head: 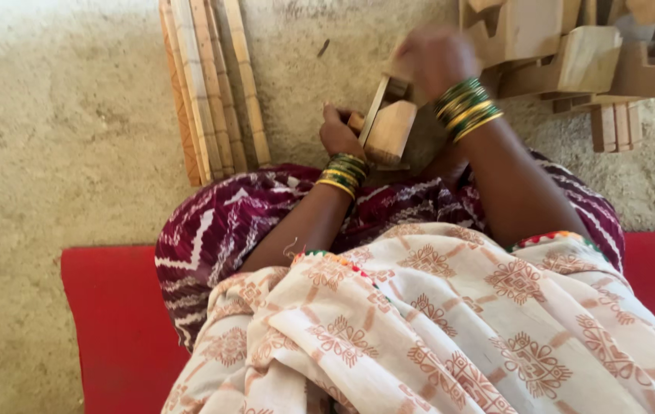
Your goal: The person sits on a red mat and assembles small wooden blocks by hand. They pick up blocks, align them, and press them together to form a larger structure, occasionally adjusting the pieces to fit.
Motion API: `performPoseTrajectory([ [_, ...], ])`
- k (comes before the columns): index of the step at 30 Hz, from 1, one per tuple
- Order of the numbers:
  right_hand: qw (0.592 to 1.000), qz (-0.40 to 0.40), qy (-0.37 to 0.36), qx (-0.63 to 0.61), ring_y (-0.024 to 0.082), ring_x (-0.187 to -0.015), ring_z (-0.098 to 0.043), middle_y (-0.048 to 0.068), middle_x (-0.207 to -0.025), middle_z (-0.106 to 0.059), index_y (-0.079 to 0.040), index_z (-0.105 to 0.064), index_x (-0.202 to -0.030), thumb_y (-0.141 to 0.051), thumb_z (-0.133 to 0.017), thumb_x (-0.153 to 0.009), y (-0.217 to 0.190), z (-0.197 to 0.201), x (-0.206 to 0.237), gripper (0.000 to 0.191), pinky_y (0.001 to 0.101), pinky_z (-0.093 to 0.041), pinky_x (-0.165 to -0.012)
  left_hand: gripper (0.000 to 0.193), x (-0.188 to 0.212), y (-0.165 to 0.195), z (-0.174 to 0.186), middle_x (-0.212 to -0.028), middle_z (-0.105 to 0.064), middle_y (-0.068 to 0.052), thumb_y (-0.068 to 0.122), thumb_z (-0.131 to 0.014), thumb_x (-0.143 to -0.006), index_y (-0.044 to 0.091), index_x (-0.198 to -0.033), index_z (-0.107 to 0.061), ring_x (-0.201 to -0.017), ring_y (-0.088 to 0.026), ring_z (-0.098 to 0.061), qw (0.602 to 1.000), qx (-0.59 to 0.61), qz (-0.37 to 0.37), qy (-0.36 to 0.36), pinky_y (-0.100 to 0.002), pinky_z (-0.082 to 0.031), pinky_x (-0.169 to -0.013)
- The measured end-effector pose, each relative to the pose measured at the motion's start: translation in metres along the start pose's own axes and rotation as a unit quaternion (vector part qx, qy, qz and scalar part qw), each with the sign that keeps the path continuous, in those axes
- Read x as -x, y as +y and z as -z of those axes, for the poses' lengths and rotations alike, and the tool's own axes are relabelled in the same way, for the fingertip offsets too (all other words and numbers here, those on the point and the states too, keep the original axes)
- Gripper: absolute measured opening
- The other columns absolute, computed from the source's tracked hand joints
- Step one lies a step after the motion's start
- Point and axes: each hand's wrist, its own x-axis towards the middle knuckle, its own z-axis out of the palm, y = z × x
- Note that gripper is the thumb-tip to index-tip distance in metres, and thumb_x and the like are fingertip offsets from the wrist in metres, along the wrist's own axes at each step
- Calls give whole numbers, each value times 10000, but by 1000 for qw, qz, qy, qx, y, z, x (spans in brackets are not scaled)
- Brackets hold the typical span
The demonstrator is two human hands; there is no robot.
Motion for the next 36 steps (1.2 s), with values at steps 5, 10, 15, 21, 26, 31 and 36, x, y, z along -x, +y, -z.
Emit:
performPoseTrajectory([
  [5,992,23,-106,59,223,-651,-680,113,-897,-737,-93,-710,-1079,-213,-629,-1046,-10,-36,3,149,380,-558,-568,623,7,2,5,-693,-695,-110,448,-422,-1018,-25,-720,-696,-620,-246,-624,997,-65,-39,24,-391,-514,-674],
  [10,996,-56,-62,-5,247,-855,-720,108,-1044,-758,-157,-717,-1192,-74,-593,-1033,21,-21,2,218,411,-577,-753,370,-2,-5,6,-743,-683,-84,264,-426,-945,31,-856,-699,-635,-201,-621,847,-433,-307,-11,-383,-506,-633],
  [15,996,82,-8,44,251,-1033,-719,75,-1187,-753,-169,-721,-1144,-96,-594,-1049,22,-12,45,175,397,-587,-839,286,-15,-11,10,-751,-649,-105,191,-576,-981,-16,-812,-678,-650,-220,-562,910,-346,-229,28,-408,-477,-633],
  [21,995,-15,33,89,215,-916,-720,63,-1089,-760,-193,-735,-1152,-139,-607,-1094,39,36,74,150,405,-585,-839,280,-23,-2,9,-668,-599,-88,254,-681,-835,-5,-738,-640,-609,-250,-561,994,47,77,56,-423,-500,-578],
  [26,987,-98,-7,-124,207,-683,-649,30,-1039,-752,-252,-753,-1162,-165,-606,-1092,-18,39,84,185,382,-560,-600,250,-18,11,8,-759,-617,-83,288,-712,-826,50,-828,-632,-659,-254,-622,976,138,166,13,-442,-554,-616],
  [31,973,219,67,-26,207,-1033,-684,15,-1103,-703,-155,-683,-1040,-201,-662,-830,-91,41,91,216,420,-597,-914,311,-15,14,7,-803,-677,-122,287,-735,-836,-17,-866,-678,-651,-253,-639,988,72,137,11,-446,-536,-613],
  [36,984,18,-175,-6,312,-1152,-661,158,-1227,-694,-64,-678,-1113,-491,-663,-931,-92,49,71,465,430,-566,-908,294,-13,13,2,-769,-652,-111,261,-743,-826,-20,-832,-659,-633,-256,-609,987,86,133,35,-450,-541,-616],
])
